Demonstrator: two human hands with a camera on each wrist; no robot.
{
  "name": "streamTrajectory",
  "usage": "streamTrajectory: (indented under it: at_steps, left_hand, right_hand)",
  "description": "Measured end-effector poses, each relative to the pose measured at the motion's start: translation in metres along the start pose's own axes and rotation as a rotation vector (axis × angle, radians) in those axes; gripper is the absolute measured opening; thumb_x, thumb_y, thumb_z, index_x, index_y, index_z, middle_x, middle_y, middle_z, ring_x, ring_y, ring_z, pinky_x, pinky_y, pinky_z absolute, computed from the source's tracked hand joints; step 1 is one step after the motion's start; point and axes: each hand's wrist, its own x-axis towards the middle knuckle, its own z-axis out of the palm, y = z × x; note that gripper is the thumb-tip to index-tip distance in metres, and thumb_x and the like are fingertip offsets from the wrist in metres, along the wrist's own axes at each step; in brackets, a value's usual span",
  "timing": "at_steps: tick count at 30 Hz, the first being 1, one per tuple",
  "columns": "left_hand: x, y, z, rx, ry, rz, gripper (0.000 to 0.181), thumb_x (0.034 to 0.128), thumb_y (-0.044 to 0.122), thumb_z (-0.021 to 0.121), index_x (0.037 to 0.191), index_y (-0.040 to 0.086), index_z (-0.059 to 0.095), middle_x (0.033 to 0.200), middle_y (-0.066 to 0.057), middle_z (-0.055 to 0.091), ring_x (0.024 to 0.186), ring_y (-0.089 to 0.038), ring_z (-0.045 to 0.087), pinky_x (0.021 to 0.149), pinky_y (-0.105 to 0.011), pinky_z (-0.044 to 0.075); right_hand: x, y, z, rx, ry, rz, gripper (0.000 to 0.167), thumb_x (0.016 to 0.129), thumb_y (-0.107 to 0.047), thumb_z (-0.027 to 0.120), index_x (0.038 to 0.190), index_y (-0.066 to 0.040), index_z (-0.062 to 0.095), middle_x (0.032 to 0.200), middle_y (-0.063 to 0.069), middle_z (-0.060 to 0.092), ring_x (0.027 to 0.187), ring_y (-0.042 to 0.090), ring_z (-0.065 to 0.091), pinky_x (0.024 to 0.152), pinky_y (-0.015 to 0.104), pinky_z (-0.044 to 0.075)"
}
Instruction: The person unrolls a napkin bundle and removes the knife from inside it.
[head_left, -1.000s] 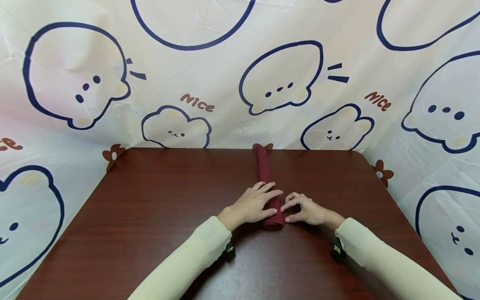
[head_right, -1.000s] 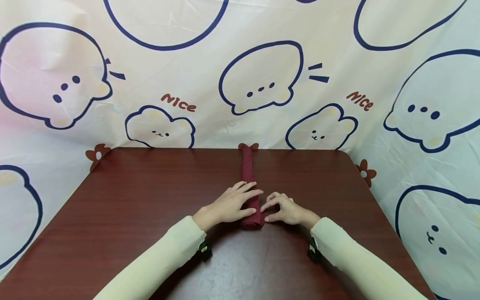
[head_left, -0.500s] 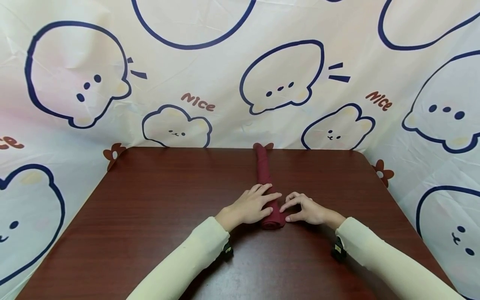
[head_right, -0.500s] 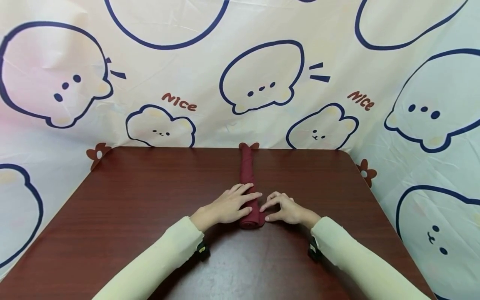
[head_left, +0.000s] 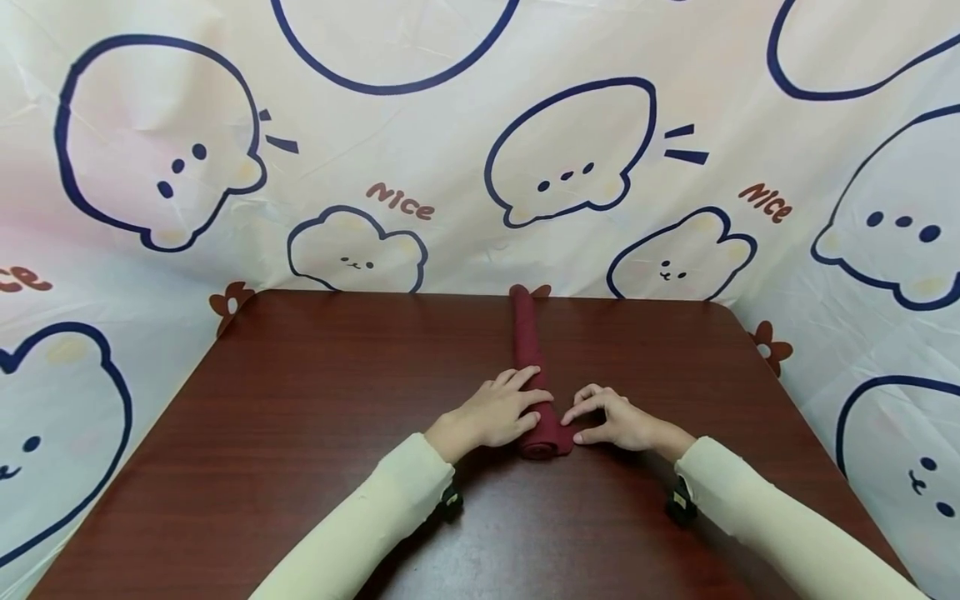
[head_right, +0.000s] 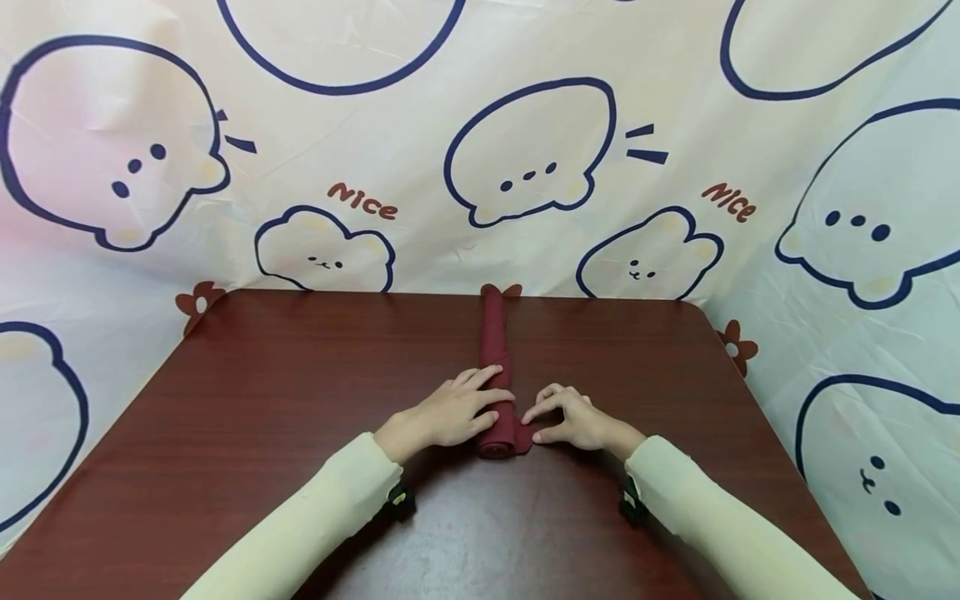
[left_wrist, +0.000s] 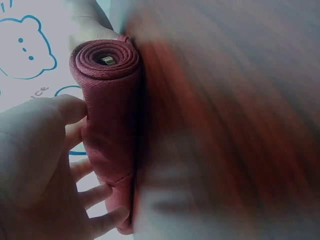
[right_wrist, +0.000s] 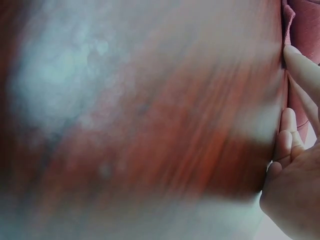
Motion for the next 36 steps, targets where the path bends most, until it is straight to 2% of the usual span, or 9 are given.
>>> streamTrajectory:
  at_steps: [5, 10, 16, 28, 36]
  left_hand:
    - [-0.005, -0.006, -0.001, -0.005, 0.01, -0.008, 0.041, 0.1067, 0.035, 0.046, 0.147, 0.032, 0.053, 0.169, -0.006, 0.022, 0.15, -0.031, 0.034, 0.113, -0.055, 0.039]
    - [-0.013, -0.013, -0.001, -0.02, 0.027, -0.013, 0.041, 0.1058, 0.034, 0.047, 0.146, 0.03, 0.053, 0.169, -0.007, 0.024, 0.15, -0.033, 0.036, 0.112, -0.056, 0.04]
    - [-0.022, -0.02, -0.003, -0.067, 0.046, -0.02, 0.041, 0.1048, 0.03, 0.05, 0.145, 0.028, 0.054, 0.167, -0.01, 0.027, 0.148, -0.036, 0.038, 0.112, -0.058, 0.04]
    - [-0.036, -0.033, -0.003, -0.129, 0.048, -0.041, 0.046, 0.1029, 0.025, 0.055, 0.148, 0.027, 0.051, 0.165, -0.011, 0.032, 0.148, -0.037, 0.039, 0.111, -0.064, 0.038]
    - [-0.041, -0.039, 0.001, -0.136, 0.052, -0.042, 0.049, 0.1016, 0.024, 0.057, 0.15, 0.028, 0.048, 0.164, -0.011, 0.035, 0.145, -0.038, 0.043, 0.109, -0.062, 0.042]
  right_hand:
    - [-0.001, -0.001, 0.0, 0.008, 0.003, -0.007, 0.022, 0.085, -0.024, 0.081, 0.107, -0.026, 0.078, 0.118, 0.002, 0.055, 0.118, 0.026, 0.044, 0.094, 0.061, 0.03]
    - [0.0, -0.002, 0.0, -0.001, -0.003, -0.014, 0.022, 0.086, -0.025, 0.08, 0.107, -0.026, 0.078, 0.118, 0.001, 0.055, 0.117, 0.024, 0.044, 0.092, 0.052, 0.033]
    - [0.0, -0.001, 0.0, 0.002, 0.0, -0.02, 0.021, 0.086, -0.025, 0.08, 0.107, -0.024, 0.078, 0.118, 0.003, 0.055, 0.117, 0.024, 0.044, 0.092, 0.047, 0.033]
    - [-0.001, -0.003, -0.001, 0.009, 0.006, -0.017, 0.022, 0.086, -0.023, 0.081, 0.107, -0.023, 0.078, 0.117, 0.002, 0.055, 0.115, 0.02, 0.046, 0.094, 0.045, 0.034]
    - [0.0, -0.004, -0.001, 0.022, -0.008, 0.001, 0.022, 0.087, -0.023, 0.08, 0.108, -0.022, 0.078, 0.118, 0.003, 0.054, 0.117, 0.023, 0.043, 0.095, 0.047, 0.033]
